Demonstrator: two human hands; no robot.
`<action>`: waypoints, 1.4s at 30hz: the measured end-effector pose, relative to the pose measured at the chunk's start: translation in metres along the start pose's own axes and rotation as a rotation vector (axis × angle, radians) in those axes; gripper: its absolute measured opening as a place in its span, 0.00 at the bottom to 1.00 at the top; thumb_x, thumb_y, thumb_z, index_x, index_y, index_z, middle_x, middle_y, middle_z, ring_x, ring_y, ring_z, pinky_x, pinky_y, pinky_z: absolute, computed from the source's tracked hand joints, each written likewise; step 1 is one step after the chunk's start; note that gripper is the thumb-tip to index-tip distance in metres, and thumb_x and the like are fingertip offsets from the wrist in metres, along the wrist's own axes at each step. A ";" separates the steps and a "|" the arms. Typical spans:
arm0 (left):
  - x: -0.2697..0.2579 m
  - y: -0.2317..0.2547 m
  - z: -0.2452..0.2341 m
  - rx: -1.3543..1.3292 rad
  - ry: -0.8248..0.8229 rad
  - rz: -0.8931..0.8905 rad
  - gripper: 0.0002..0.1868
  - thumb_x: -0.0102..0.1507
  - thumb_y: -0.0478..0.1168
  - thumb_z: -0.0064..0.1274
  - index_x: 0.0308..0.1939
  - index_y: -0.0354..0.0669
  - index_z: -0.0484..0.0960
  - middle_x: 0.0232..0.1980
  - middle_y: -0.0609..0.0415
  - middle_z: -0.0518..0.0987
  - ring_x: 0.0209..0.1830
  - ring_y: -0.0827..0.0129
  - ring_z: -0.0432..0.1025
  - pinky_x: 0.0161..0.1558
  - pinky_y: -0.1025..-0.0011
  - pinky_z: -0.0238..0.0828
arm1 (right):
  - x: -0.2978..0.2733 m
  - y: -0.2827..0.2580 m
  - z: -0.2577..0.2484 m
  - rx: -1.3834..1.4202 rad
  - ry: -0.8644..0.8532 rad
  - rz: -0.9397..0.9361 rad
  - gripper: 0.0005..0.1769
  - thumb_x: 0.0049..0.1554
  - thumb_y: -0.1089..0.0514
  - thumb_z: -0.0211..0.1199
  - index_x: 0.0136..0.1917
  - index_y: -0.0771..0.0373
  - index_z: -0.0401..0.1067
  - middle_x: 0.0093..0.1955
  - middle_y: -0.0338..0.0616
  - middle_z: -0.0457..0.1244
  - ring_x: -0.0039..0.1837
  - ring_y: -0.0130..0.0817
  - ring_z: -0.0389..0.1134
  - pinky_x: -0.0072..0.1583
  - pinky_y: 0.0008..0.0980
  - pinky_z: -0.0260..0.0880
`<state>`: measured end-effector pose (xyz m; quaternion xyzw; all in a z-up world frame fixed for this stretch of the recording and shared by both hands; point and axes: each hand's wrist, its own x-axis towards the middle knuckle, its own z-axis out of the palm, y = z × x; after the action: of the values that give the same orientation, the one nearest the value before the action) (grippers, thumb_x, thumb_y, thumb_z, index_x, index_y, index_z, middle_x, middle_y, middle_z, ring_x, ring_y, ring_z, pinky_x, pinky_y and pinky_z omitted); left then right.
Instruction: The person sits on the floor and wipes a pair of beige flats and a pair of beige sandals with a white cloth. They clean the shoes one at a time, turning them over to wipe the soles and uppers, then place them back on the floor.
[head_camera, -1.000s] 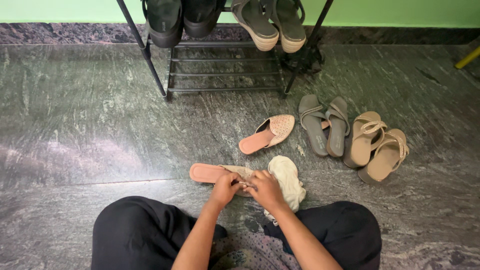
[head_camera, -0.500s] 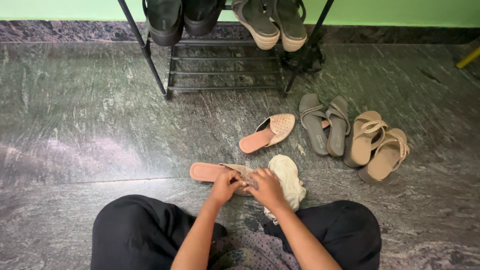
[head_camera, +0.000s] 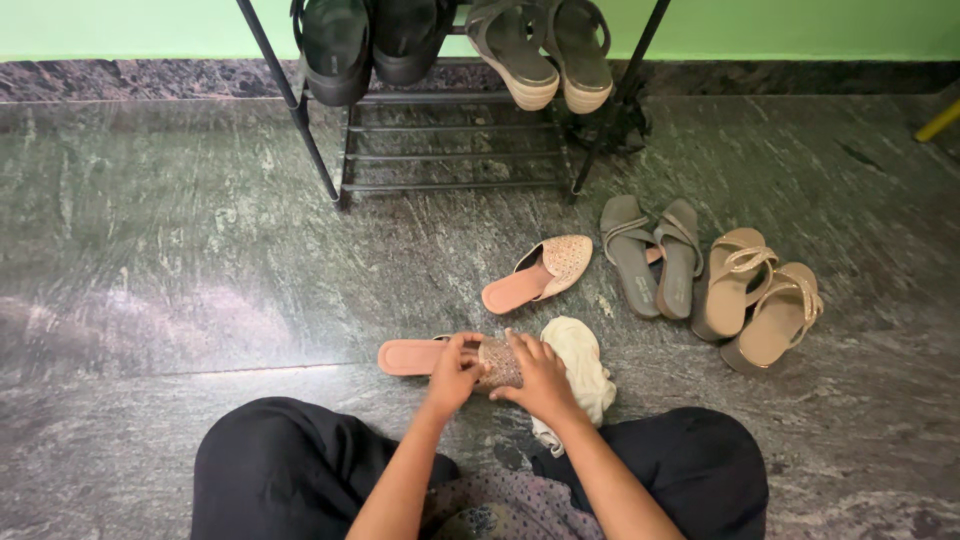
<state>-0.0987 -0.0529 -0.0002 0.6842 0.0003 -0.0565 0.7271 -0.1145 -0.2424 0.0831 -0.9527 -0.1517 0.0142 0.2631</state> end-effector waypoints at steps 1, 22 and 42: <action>0.000 0.005 0.000 0.059 0.053 0.048 0.29 0.57 0.23 0.58 0.61 0.41 0.72 0.42 0.51 0.81 0.38 0.73 0.76 0.39 0.73 0.75 | 0.001 0.002 0.001 0.036 0.042 -0.010 0.61 0.37 0.40 0.80 0.76 0.60 0.57 0.72 0.54 0.57 0.72 0.56 0.56 0.69 0.52 0.57; 0.086 0.039 -0.106 -0.608 0.220 -0.114 0.48 0.58 0.25 0.38 0.80 0.59 0.44 0.78 0.54 0.64 0.77 0.66 0.59 0.58 0.70 0.63 | 0.004 0.029 0.011 0.096 0.375 -0.030 0.38 0.52 0.59 0.65 0.75 0.58 0.61 0.67 0.53 0.62 0.67 0.54 0.63 0.65 0.51 0.62; 0.065 0.067 0.027 1.523 -0.158 0.163 0.23 0.63 0.40 0.52 0.63 0.46 0.76 0.61 0.50 0.80 0.66 0.57 0.71 0.60 0.56 0.70 | 0.005 0.045 0.023 0.236 0.408 -0.011 0.20 0.52 0.64 0.63 0.60 0.64 0.75 0.60 0.51 0.66 0.62 0.51 0.67 0.63 0.41 0.68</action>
<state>-0.0306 -0.0815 0.0630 0.9878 -0.1412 -0.0362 0.0552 -0.0998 -0.2668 0.0407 -0.8976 -0.0980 -0.1624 0.3980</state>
